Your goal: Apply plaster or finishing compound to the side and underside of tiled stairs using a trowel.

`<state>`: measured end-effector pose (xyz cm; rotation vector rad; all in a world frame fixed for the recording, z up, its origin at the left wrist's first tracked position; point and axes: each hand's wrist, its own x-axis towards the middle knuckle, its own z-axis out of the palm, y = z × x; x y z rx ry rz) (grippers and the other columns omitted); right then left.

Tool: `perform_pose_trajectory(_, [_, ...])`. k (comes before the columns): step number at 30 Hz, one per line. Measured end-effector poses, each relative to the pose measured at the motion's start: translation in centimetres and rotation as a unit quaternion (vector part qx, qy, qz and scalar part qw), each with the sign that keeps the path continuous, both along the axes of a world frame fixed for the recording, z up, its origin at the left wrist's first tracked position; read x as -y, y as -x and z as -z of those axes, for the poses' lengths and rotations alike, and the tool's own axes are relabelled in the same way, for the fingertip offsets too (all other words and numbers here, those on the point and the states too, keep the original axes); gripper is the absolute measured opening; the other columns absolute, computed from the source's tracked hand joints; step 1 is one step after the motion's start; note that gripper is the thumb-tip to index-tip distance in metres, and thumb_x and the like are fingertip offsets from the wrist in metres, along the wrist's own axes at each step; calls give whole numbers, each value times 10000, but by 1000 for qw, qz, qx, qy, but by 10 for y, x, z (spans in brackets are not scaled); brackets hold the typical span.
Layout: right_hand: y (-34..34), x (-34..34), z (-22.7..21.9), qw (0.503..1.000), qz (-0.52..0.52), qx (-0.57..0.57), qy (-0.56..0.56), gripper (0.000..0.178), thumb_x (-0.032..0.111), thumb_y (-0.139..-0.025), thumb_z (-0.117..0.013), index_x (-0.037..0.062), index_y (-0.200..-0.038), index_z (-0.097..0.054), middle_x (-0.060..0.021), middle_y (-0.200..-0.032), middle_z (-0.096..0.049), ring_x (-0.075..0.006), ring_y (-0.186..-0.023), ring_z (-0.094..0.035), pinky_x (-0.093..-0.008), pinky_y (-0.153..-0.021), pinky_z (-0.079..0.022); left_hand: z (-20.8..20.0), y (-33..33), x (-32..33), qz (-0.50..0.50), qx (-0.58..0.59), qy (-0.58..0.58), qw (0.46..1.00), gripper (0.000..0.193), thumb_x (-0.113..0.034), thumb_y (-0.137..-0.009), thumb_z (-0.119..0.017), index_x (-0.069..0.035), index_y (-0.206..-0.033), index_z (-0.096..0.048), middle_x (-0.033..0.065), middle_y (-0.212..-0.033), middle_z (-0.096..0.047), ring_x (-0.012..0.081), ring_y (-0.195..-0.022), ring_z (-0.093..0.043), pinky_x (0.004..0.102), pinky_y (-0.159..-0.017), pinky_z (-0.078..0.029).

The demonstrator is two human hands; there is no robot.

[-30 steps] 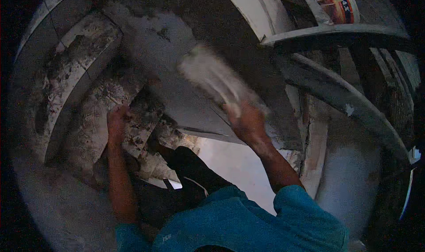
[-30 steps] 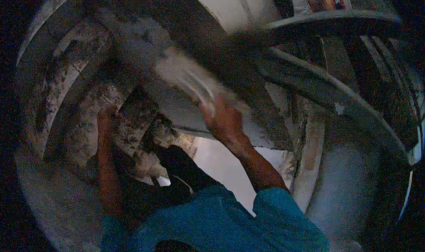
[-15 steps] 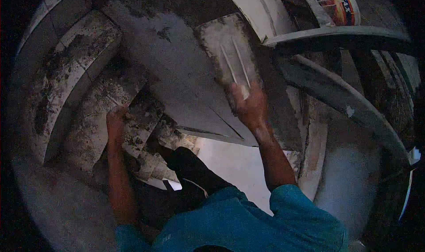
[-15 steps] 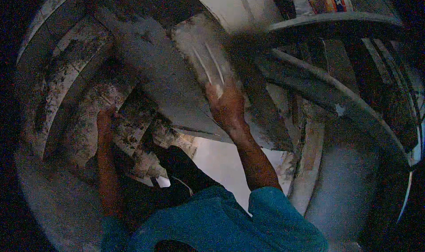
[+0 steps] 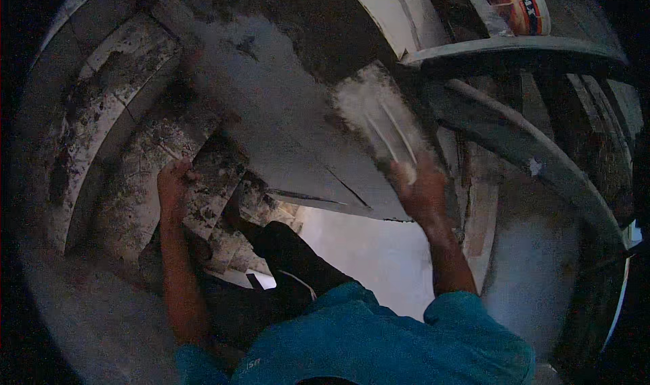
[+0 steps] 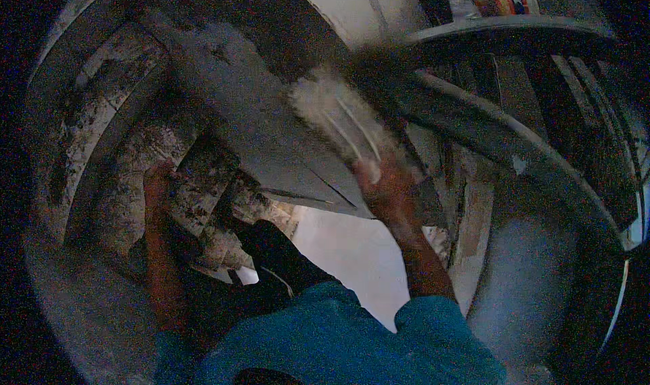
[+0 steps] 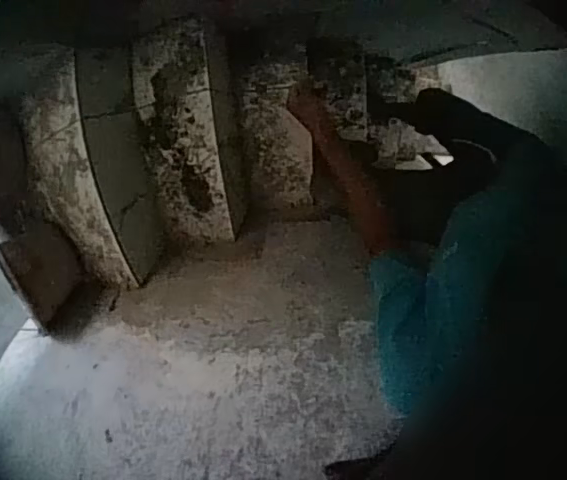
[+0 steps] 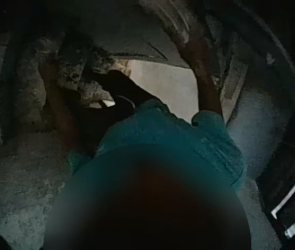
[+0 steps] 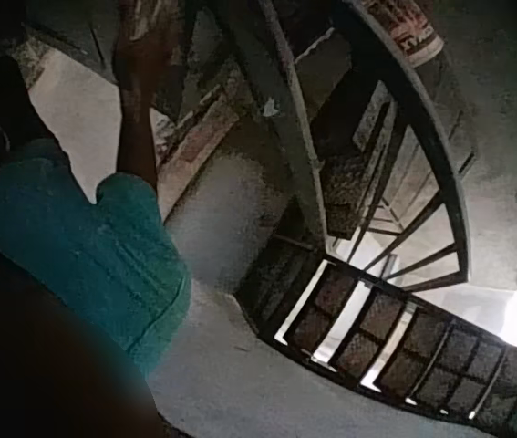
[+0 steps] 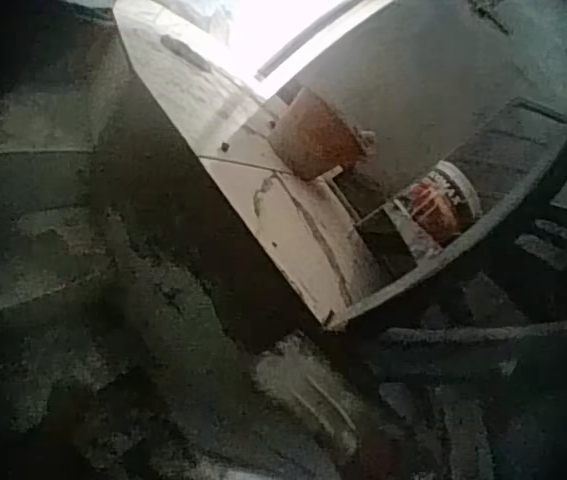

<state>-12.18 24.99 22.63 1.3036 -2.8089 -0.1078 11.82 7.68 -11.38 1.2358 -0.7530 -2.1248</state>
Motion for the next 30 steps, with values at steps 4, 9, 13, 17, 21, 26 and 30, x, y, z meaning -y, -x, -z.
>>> perform_pose_trajectory(4, [19,-6,5,998,36,-11,-44,424,297,-805,-573,-10,-1083,-485,-267,-934,-571,-404,-835,-576,-447,-728,-460,23,-6,-6,-12,60,101,993,319,-210,-807,-608,53,-982,-557,78,-713,-561,182,-634,-557,355,-663,-474])
perform_pose_trajectory(9, [20,18,34,997,29,55,-42,448,328,-827,-539,-41,-1077,-500,-268,-923,-578,-369,-863,-584,-441,-747,-456,-7,-9,2,33,3,1,999,319,-217,-801,-604,39,-989,-577,85,-769,-568,178,-686,-559,348,-682,-469])
perform_pose_trajectory(13, [14,51,106,989,12,138,-59,508,380,-833,-508,-34,-1125,-469,-282,-991,-548,-358,-920,-565,-453,-794,-438,-3,-7,4,72,105,41,991,284,-251,-804,-601,19,-890,-587,57,-752,-549,156,-664,-540,330,-685,-461])
perform_pose_trajectory(17, [-14,48,101,972,46,182,-142,493,347,-833,-522,-11,-1160,-436,-273,-990,-551,-370,-936,-554,-456,-794,-438,9,-11,-1,61,154,153,974,288,-286,-813,-591,0,-849,-581,48,-779,-552,138,-667,-536,327,-657,-446])
perform_pose_trajectory(21, [-1,-13,46,991,61,118,3,461,288,-824,-559,-8,-1154,-435,-294,-987,-542,-381,-944,-551,-440,-786,-445,31,-21,-1,30,76,110,991,275,-299,-819,-584,-28,-864,-571,25,-735,-541,111,-591,-506,294,-529,-405])
perform_pose_trajectory(26, [32,-47,5,982,181,36,-42,521,368,-829,-543,-36,-1140,-437,-312,-1019,-527,-372,-992,-536,-436,-791,-441,-11,-9,0,10,111,-19,994,304,-312,-819,-590,-31,-932,-568,3,-712,-522,101,-577,-478,285,-525,-396])
perform_pose_trajectory(30, [43,-27,34,985,149,34,-81,605,433,-825,-522,-69,-1152,-431,-300,-1001,-543,-393,-963,-542,-447,-804,-434,20,-23,2,8,71,13,997,369,-312,-824,-578,0,-1021,-555,65,-822,-536,163,-763,-527,348,-644,-413])
